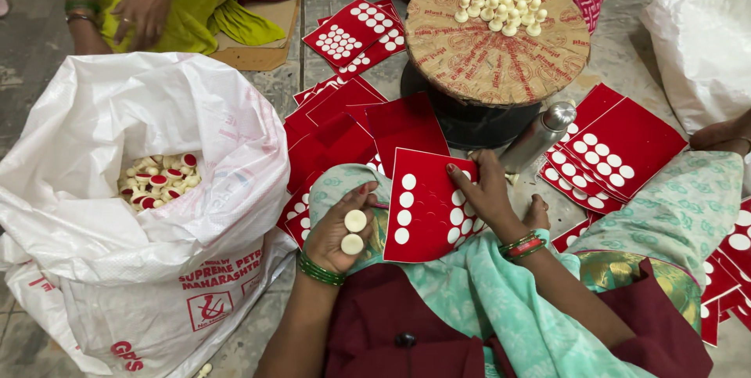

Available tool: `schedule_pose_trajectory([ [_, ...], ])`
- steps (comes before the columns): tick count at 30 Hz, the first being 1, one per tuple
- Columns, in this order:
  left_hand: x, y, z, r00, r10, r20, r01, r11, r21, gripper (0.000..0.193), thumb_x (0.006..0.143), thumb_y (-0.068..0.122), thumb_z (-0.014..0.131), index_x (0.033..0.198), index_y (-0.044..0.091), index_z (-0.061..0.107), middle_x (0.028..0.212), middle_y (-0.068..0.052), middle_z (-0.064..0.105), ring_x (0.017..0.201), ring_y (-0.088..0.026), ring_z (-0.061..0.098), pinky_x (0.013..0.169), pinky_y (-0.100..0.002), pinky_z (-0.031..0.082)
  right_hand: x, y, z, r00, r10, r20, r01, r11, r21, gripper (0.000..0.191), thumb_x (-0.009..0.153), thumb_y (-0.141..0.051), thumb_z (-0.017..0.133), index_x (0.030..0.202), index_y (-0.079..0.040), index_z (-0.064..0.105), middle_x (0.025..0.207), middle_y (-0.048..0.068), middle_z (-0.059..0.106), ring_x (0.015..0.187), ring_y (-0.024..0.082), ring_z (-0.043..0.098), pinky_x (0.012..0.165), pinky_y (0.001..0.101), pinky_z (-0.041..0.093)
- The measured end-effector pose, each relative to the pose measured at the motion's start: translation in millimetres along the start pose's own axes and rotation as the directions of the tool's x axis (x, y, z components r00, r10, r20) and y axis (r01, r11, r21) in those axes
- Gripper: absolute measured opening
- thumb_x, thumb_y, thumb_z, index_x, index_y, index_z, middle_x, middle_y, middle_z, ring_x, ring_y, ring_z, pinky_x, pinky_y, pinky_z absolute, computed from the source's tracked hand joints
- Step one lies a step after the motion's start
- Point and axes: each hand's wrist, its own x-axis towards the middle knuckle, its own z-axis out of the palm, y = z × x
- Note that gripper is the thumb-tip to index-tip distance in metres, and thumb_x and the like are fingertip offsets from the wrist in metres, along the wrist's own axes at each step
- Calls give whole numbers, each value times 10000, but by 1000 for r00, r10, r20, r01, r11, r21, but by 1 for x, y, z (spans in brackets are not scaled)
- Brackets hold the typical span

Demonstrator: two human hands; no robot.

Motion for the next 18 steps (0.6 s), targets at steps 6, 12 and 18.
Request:
schedule_pose_trajectory([
  [6, -6, -12, -3, 995, 99, -11, -98, 992, 76, 408, 939, 58, 690, 1330, 11, 588, 1239, -77, 692, 700, -58, 621, 639, -194, 537, 0, -8, 0, 1000, -6, -25, 6, 1000, -7, 409, 916, -319, 786, 916, 9, 541, 866, 146, 548, 771, 260, 548, 702, 387, 452],
  [12, 0, -19, 16, 968, 208, -138, -170, 954, 248, 542, 927, 41, 641, 1447, -1, 494, 1312, -30, 700, 1103, -80, 719, 924, -226, 581, 1, -10, -6, 999, -16, -46, 15, 1000, -25, 401, 941, -314, 780, 934, 5, 537, 905, 147, 545, 811, 270, 553, 725, 388, 457],
  [18, 4, -24, 42, 992, 111, -58, -90, 955, 281, 480, 938, 65, 643, 1398, -12, 528, 1185, -137, 701, 970, -165, 719, 841, -321, 613, 0, -16, -12, 997, -66, -40, 62, 995, -75, 417, 950, -342, 781, 939, -4, 537, 906, 135, 539, 819, 281, 532, 740, 414, 433],
])
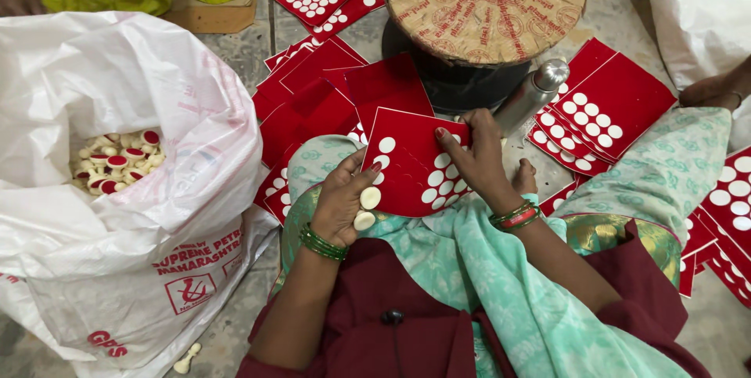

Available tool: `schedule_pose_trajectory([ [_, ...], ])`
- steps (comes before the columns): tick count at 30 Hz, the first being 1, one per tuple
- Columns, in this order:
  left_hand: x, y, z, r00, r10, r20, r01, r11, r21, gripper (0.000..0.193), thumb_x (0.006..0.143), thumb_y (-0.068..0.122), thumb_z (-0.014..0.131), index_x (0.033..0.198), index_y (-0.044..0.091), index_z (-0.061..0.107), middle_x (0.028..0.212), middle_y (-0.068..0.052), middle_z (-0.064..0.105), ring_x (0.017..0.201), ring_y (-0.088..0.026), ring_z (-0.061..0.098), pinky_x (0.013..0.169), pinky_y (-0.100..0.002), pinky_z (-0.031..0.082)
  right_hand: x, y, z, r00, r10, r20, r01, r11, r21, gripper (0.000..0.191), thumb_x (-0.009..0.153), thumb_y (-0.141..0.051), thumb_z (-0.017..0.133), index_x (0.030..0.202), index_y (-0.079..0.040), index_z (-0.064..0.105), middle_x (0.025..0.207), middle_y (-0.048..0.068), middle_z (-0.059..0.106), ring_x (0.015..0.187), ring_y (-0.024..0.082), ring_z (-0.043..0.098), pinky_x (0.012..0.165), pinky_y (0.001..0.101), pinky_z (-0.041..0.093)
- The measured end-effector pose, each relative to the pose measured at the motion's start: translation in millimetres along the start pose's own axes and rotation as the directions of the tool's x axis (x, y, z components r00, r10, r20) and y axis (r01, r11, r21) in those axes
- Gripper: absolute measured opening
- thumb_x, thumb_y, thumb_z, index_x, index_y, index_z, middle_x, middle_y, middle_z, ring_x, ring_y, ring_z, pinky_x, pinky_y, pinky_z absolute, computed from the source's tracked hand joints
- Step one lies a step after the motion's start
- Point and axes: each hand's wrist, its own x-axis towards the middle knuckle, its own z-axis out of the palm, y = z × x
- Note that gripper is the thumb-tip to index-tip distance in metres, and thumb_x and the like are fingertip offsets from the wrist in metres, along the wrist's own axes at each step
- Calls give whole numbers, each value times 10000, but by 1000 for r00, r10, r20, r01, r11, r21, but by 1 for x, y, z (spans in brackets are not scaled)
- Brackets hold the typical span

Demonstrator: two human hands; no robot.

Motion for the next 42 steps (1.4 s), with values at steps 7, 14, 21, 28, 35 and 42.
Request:
schedule_pose_trajectory([
  [7, 6, 18, 8, 998, 62, 20, -63, 996, 59, 379, 914, 77, 670, 1273, -16, 593, 1123, -82, 709, 923, -119, 721, 806, -280, 626, 5, -6, -7, 996, -51, 72, 58, 993, -101, 382, 943, -345, 771, 980, -47, 533, 903, 111, 533, 895, 293, 520, 832, 442, 375],
  [14, 14, 22, 4, 999, 11, -41, 4, 938, 347, 196, 955, 124, 718, 1074, -29, 686, 851, -62, 735, 689, -105, 665, 615, -262, 567, 11, -18, -14, 981, -135, 139, 144, 988, -54, 375, 946, -339, 773, 1005, -65, 524, 935, 102, 514, 913, 300, 483, 886, 434, 359],
  [21, 15, 12, 3, 997, -28, -75, 51, 945, 323, 171, 939, 161, 731, 959, 2, 669, 756, -55, 708, 549, -109, 647, 481, -262, 555, 18, -35, -20, 975, -175, 134, 185, 981, -60, 385, 926, -309, 795, 1050, -54, 535, 1007, 113, 549, 974, 314, 517, 936, 448, 374],
  [28, 18, 3, 10, 979, -83, -187, 116, 978, 175, 162, 915, 188, 707, 921, 37, 648, 689, -58, 679, 435, -151, 619, 362, -302, 521, 7, -76, -22, 957, -289, -4, 289, 956, -47, 436, 880, -204, 833, 1221, -57, 606, 1232, 165, 594, 1173, 352, 580, 1019, 438, 467],
  [35, 11, -11, 10, 997, -1, -76, 11, 992, 128, 142, 944, 98, 694, 1007, -25, 665, 814, -99, 720, 596, -142, 686, 487, -301, 589, 0, -90, -16, 927, -194, 320, 140, 973, 185, 409, 860, -128, 804, 1242, -47, 681, 1198, 141, 675, 1094, 301, 693, 928, 366, 560],
  [42, 6, -22, 15, 984, 180, -2, -175, 957, 231, 145, 937, 41, 684, 1059, -37, 684, 909, -91, 749, 732, -107, 696, 651, -262, 584, -7, -84, -17, 918, -108, 382, -10, 956, 294, 331, 874, -106, 787, 1187, -27, 714, 1139, 137, 732, 1020, 260, 734, 905, 346, 577],
])
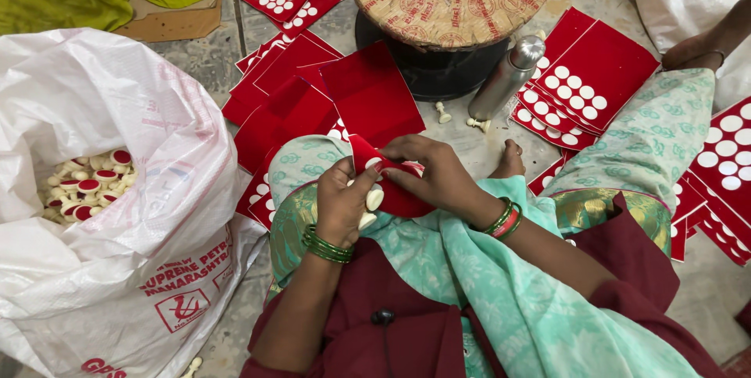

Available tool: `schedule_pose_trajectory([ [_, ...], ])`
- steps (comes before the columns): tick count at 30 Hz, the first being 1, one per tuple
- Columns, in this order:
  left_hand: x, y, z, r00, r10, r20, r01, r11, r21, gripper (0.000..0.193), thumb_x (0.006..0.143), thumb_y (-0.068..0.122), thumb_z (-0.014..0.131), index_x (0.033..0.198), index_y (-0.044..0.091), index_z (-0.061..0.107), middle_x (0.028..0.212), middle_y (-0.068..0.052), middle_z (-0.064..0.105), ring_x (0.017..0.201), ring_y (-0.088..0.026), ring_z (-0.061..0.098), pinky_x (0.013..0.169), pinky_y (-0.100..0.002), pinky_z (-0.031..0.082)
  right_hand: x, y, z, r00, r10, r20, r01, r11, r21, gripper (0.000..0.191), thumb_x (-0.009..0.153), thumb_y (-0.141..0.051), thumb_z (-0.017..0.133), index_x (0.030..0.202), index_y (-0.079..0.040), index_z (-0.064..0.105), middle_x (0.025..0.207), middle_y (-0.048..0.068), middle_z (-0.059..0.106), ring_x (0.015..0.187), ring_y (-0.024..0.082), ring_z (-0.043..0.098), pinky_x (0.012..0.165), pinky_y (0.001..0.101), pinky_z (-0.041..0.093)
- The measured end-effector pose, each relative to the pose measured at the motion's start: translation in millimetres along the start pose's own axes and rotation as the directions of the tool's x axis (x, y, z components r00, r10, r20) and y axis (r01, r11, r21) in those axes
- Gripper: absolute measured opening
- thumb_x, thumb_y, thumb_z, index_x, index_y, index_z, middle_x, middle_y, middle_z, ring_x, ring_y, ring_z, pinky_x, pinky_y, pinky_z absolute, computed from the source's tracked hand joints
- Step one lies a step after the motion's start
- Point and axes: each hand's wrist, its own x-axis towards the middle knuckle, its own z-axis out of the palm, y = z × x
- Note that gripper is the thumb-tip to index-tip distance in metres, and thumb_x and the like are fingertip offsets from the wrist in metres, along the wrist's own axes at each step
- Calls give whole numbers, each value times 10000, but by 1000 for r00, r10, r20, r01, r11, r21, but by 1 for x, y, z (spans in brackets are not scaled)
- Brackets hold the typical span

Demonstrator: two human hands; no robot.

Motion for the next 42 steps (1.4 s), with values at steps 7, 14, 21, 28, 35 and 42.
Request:
schedule_pose_trajectory([
  [7, -5, -5, 4, 991, 129, -23, -124, 980, 154, 160, 947, 49, 689, 1081, -39, 698, 945, -94, 761, 767, -94, 698, 679, -249, 574, -6, 6, 4, 999, 33, -11, -33, 999, 36, 315, 869, -105, 791, 1165, -17, 729, 1110, 134, 743, 1013, 239, 741, 903, 337, 581],
  [14, -3, -2, 8, 996, 86, -3, -84, 976, 201, 127, 939, 63, 702, 1026, -29, 707, 877, -67, 745, 721, -73, 673, 644, -234, 555, -4, 25, -3, 976, 190, 104, -215, 909, 357, 228, 942, -115, 731, 1124, 22, 730, 1102, 93, 736, 974, 133, 716, 853, 284, 590],
  [21, -2, 7, 21, 994, 64, 89, -81, 976, 201, 104, 945, 70, 718, 968, -31, 709, 802, -49, 714, 644, -46, 600, 557, -230, 486, -8, 38, -19, 948, 281, 148, -317, 825, 468, 159, 982, -92, 692, 1083, 24, 733, 1042, 53, 753, 941, 83, 698, 852, 250, 578],
  [28, 4, 17, 32, 977, 151, 150, -190, 934, 302, 189, 927, 71, 678, 1101, 8, 718, 934, -25, 736, 799, -66, 662, 699, -246, 558, -3, 30, -31, 987, 158, 14, -157, 955, 251, 153, 960, -96, 701, 1084, -8, 722, 1059, 59, 734, 977, 112, 715, 894, 286, 597],
  [35, 14, 3, 27, 995, -42, 92, 10, 945, 326, 185, 935, 63, 678, 1100, -22, 695, 930, -71, 716, 747, -97, 627, 634, -277, 508, -14, 13, -40, 991, 35, -130, -36, 999, -5, 115, 926, -107, 731, 1023, -50, 709, 1031, 95, 729, 946, 220, 729, 850, 333, 584],
  [42, 89, -6, 21, 992, -127, 21, 105, 895, 434, 174, 980, 102, 658, 1092, -26, 693, 921, -92, 705, 756, -143, 616, 664, -329, 499, -5, 13, -31, 991, 26, -130, -32, 998, -45, 165, 996, -276, 674, 1018, -116, 705, 994, 15, 715, 888, 152, 734, 808, 266, 591],
])
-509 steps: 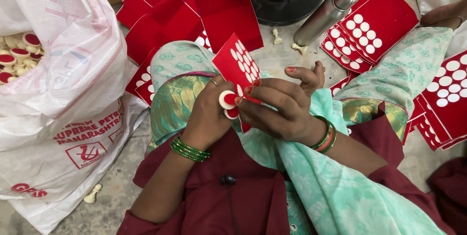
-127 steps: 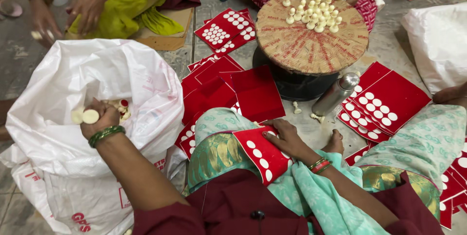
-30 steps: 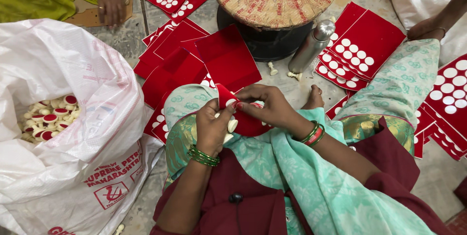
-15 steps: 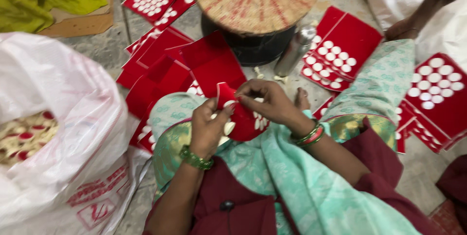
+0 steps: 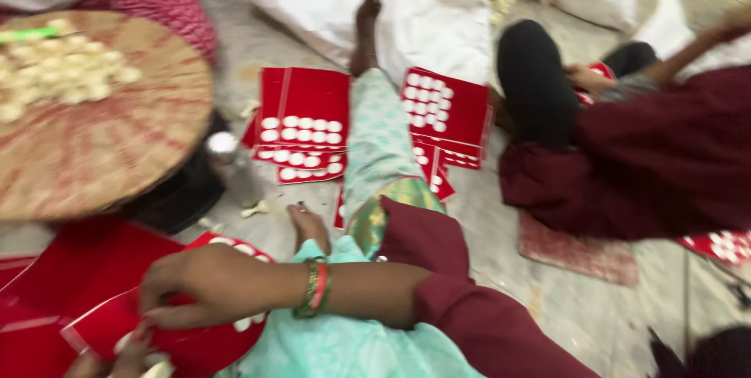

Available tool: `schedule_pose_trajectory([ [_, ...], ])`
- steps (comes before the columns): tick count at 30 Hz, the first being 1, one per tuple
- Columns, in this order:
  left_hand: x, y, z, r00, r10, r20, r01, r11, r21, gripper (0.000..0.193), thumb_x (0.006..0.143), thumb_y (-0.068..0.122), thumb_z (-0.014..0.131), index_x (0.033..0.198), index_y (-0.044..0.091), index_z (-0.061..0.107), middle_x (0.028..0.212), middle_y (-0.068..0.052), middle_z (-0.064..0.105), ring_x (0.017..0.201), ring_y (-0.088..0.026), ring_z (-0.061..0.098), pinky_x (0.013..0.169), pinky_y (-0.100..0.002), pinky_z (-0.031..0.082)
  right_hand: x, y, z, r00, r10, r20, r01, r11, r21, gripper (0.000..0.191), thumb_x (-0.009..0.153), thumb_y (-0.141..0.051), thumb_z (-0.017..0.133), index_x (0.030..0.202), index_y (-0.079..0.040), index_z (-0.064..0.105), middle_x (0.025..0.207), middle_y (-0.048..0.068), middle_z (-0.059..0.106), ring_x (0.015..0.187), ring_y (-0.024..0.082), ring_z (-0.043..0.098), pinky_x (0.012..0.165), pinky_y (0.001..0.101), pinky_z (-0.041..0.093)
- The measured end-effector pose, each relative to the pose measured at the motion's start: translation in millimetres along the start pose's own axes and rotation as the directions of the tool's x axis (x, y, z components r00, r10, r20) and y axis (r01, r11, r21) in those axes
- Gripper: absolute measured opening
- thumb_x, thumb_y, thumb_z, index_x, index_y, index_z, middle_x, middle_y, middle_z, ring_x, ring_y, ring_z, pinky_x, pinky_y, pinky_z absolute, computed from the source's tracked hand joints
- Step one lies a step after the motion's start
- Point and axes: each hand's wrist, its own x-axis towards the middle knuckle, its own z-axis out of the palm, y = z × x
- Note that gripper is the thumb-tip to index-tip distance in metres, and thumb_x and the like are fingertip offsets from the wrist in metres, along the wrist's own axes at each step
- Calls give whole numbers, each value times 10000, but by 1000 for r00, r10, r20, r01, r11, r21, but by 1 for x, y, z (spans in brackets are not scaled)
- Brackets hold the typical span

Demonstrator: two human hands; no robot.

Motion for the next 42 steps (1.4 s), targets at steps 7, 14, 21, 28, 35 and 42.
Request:
schedule_pose_trajectory([
  [7, 21, -17, 2, 998, -68, 0, 68, 994, -82, 192, 1012, 146, 631, 1097, -19, 681, 938, -102, 699, 798, -188, 621, 723, -376, 508, 3, 11, 19, 991, 128, -25, -127, 991, 30, 203, 939, -278, 710, 1022, -92, 714, 934, 20, 736, 836, 122, 754, 759, 248, 605],
  [14, 21, -20, 0, 996, -93, 7, 93, 984, -153, 219, 1045, 190, 605, 1101, -11, 670, 955, -113, 693, 840, -233, 626, 783, -422, 518, 3, 17, 27, 927, 334, -172, -229, 866, 445, 182, 995, -203, 736, 1014, -24, 711, 961, 47, 748, 890, 107, 721, 880, 298, 614],
  [21, 20, -24, 34, 994, -107, 39, 113, 968, -226, 252, 1077, 234, 578, 1106, -3, 658, 972, -123, 687, 882, -279, 631, 842, -469, 527, -23, -25, 3, 954, 112, -277, -27, 956, 292, 121, 1060, -210, 726, 1067, -92, 703, 1046, -4, 695, 982, 62, 673, 895, 212, 559],
  [28, 6, -40, 21, 989, -107, 100, 139, 901, -410, 290, 1109, 278, 551, 1110, 4, 646, 989, -134, 682, 924, -324, 635, 902, -516, 537, -46, -76, -37, 922, -21, -386, 74, 989, 125, 114, 990, -121, 754, 1080, -97, 688, 1192, 57, 673, 1085, 159, 648, 982, 266, 534],
  [35, -46, -45, 4, 958, -80, 277, 286, 382, -879, 215, 1015, 296, 539, 1033, 107, 641, 815, -94, 668, 839, -359, 682, 855, -590, 575, -26, -66, -36, 881, -88, -464, 112, 993, 23, 155, 874, -47, 782, 1019, -85, 742, 1215, 104, 658, 1117, 225, 657, 972, 343, 555],
  [42, -64, -3, 33, 985, -41, 169, 172, 366, -915, 137, 977, 196, 705, 966, 109, 600, 709, -33, 642, 528, -87, 569, 438, -215, 445, -25, -78, -25, 821, -495, -283, 305, 801, -516, 258, 769, -160, 891, 974, -139, 737, 1159, 60, 611, 1076, 224, 593, 997, 400, 431],
])
